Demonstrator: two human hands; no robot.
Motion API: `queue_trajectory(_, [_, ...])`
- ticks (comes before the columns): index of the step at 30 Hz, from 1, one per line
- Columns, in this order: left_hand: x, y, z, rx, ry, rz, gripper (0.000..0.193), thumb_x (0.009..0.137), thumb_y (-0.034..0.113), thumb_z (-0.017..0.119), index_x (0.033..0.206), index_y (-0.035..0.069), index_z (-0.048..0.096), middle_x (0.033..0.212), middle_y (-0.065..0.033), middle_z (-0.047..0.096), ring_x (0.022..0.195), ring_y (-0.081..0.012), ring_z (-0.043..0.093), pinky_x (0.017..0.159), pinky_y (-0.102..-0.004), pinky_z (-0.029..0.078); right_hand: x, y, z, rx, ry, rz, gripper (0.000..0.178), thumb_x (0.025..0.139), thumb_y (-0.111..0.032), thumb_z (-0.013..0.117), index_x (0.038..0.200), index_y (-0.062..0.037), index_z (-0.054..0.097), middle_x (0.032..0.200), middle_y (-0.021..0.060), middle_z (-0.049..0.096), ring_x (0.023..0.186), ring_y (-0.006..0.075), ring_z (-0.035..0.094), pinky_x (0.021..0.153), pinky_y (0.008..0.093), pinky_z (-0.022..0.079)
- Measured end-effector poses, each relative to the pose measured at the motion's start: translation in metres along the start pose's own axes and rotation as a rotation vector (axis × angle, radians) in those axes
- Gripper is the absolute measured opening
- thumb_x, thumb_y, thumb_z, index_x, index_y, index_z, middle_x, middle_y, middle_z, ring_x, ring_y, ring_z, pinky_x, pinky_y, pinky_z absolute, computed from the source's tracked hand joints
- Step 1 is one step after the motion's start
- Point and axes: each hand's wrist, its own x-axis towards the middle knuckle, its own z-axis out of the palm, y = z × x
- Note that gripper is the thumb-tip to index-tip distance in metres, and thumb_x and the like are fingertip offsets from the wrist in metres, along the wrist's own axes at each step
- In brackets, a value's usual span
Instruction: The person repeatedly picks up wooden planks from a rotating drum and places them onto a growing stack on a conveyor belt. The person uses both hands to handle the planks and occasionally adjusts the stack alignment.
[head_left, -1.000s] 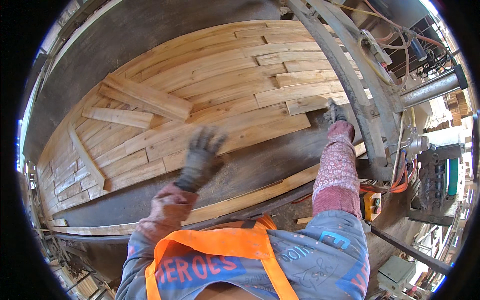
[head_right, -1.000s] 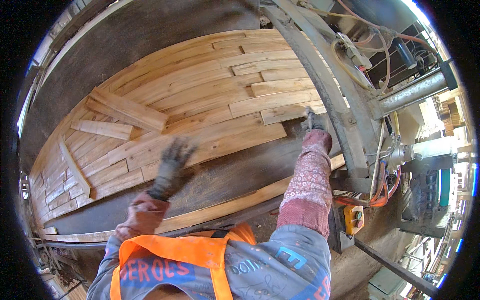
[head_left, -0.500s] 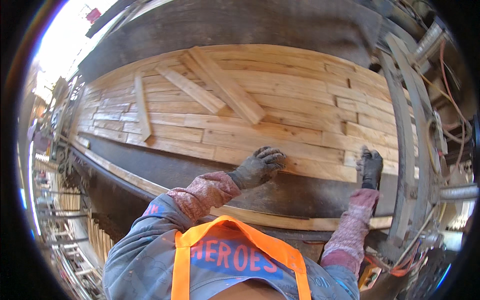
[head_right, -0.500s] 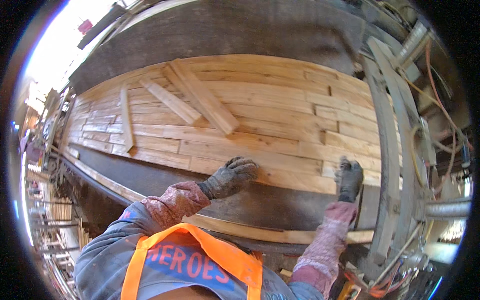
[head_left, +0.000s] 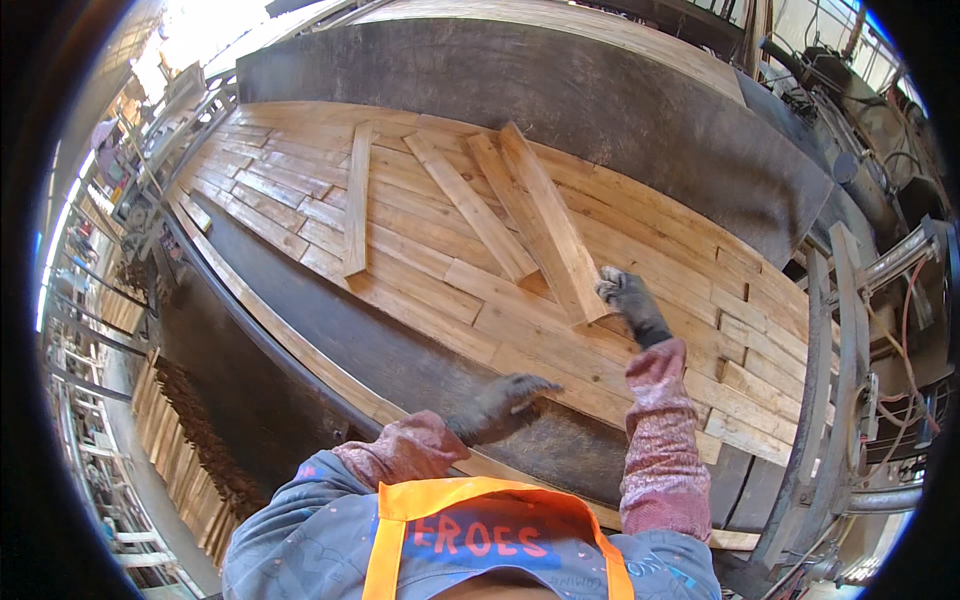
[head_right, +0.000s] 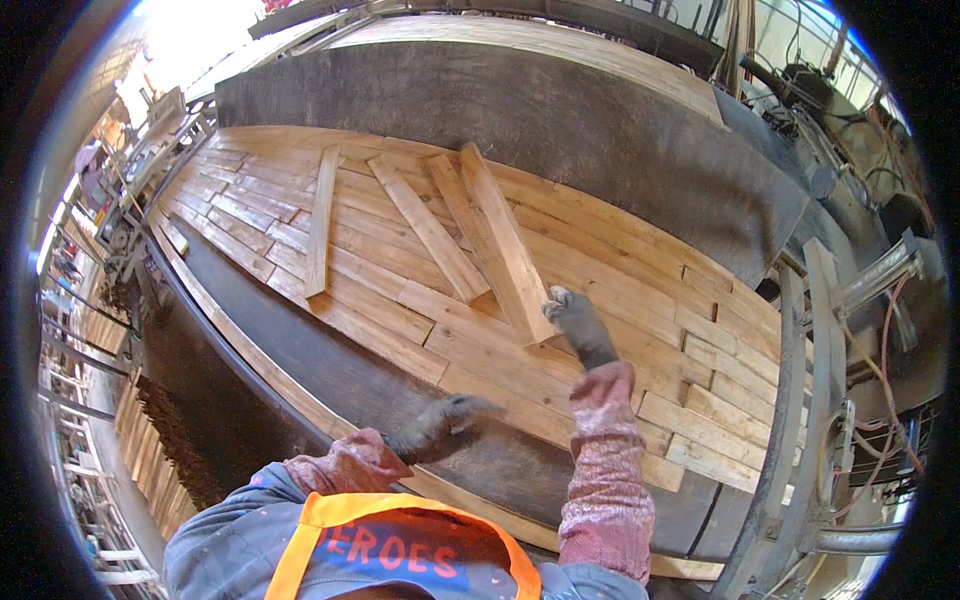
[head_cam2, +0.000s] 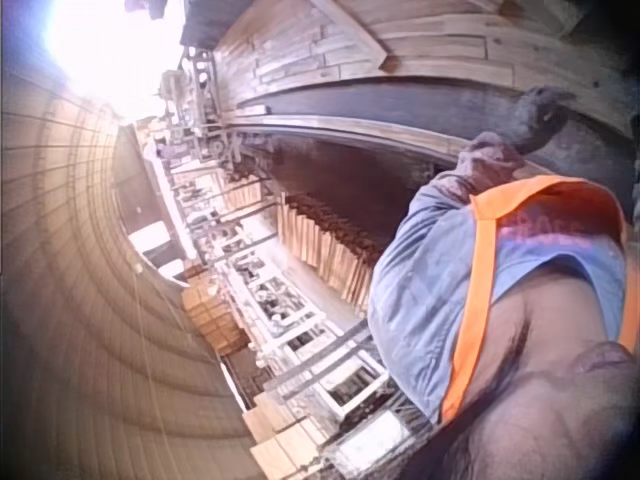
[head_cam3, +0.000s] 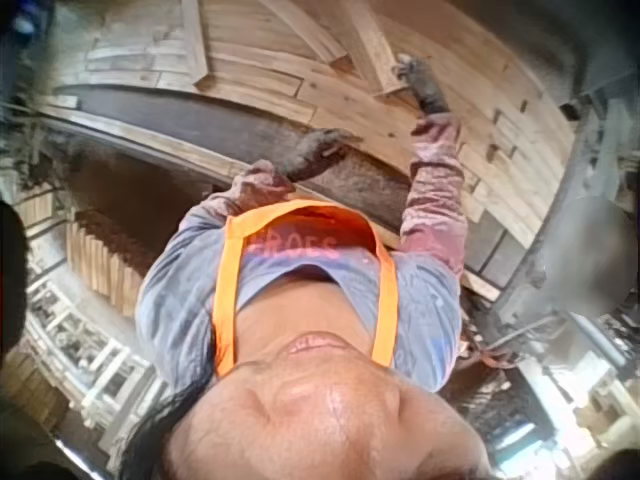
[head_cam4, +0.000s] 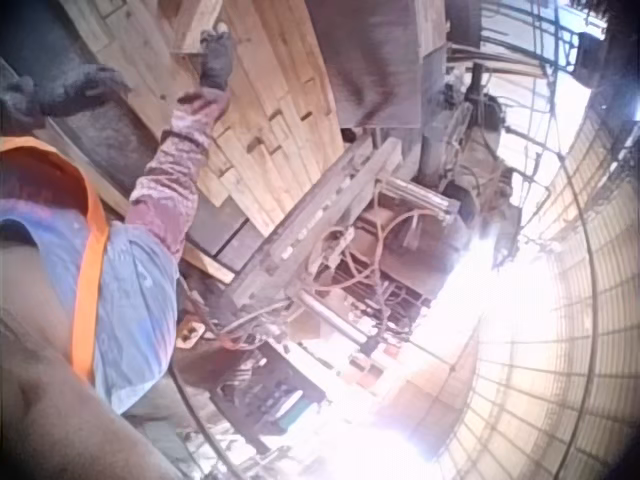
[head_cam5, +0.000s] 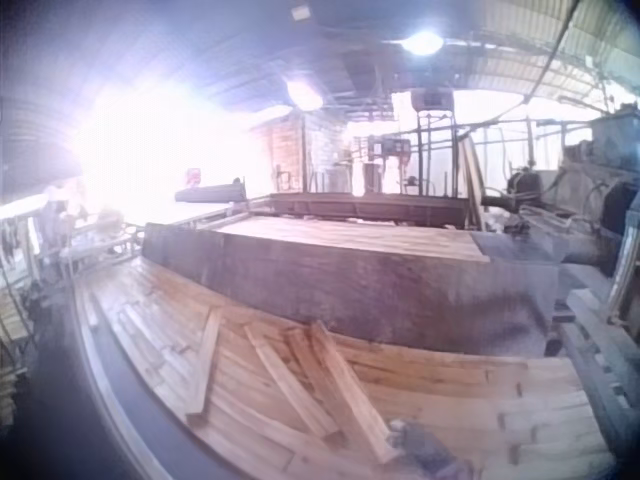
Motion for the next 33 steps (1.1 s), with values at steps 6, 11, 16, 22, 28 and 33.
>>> queue_trajectory(6, [0.036,-0.009,-0.002,-0.566,0.267,-0.279,0.056,0.105,0.02,0.063,0.155,0.005,0.042,0.147,-0.0104,0.055,0.136,-0.0185,0.049,0.112,-0.0371,0.043,-0.121,0.046,0.038,1.56,-0.16,0.182,0.038,0.109,-0.008,0.045,0.145,0.0016,0.046,0.088,-0.0069,0.05,0.07,0.0021,0.049,0.062,0.0154,0.045])
queue_trajectory(11, [0.053,-0.007,0.005,-0.753,0.234,-0.151,0.062,0.104,0.018,0.063,0.157,0.003,0.036,0.148,-0.0077,0.054,0.134,-0.0173,0.05,0.112,-0.0354,0.043,-0.222,0.035,0.089,1.177,-0.017,0.295,0.038,0.107,-0.011,0.049,0.144,-0.0033,0.05,0.096,0.0004,0.057,0.073,0.0047,0.053,0.063,0.0158,0.049])
queue_trajectory(16, [0.03,0.009,0.015,-0.721,0.117,-0.282,0.056,0.102,0.011,0.063,0.154,0.002,0.043,0.144,-0.0055,0.057,0.131,-0.0152,0.052,0.112,-0.0342,0.042,-0.267,0.014,0.112,0.631,-0.112,0.151,0.052,0.098,-0.008,0.064,0.149,-0.0036,0.05,0.124,0.0083,0.066,0.092,0.0121,0.064,0.074,0.021,0.053])
queue_trajectory(22, [0.009,0.013,0.007,-0.568,0.121,-0.196,0.059,0.101,0.008,0.064,0.155,0.003,0.041,0.145,-0.0039,0.056,0.132,-0.0151,0.05,0.114,-0.0333,0.04,-0.259,0.001,0.111,0.826,-0.075,0.217,0.05,0.1,-0.01,0.066,0.147,-0.0033,0.05,0.125,0.0071,0.067,0.104,0.0146,0.064,0.085,0.0263,0.051])
queue_trajectory(28, [-0.023,-0.057,-0.116,-0.783,0.6,-0.291,0.04,0.099,0.014,0.068,0.137,0.006,0.059,0.113,0.0003,0.065,0.101,-0.011,0.058,0.09,-0.029,0.049,-0.195,-0.002,0.076,0.68,0.127,0.145,0.041,0.102,-0.012,0.062,0.141,-0.0056,0.053,0.114,0.0054,0.066,0.096,0.0113,0.062,0.079,0.023,0.049])
queue_trajectory(33, [-0.033,-0.147,-0.271,-0.278,0.897,-0.296,0.016,0.103,0.024,0.061,0.109,0.009,0.064,0.084,0.0044,0.058,0.071,-0.0087,0.054,0.06,-0.0275,0.046,-0.113,-0.024,0.051,-0.421,0.263,0.036,0.067,0.093,-0.037,0.074,0.149,-0.0098,0.049,0.141,0.0193,0.058,0.131,0.0305,0.056,0.104,0.0434,0.048])
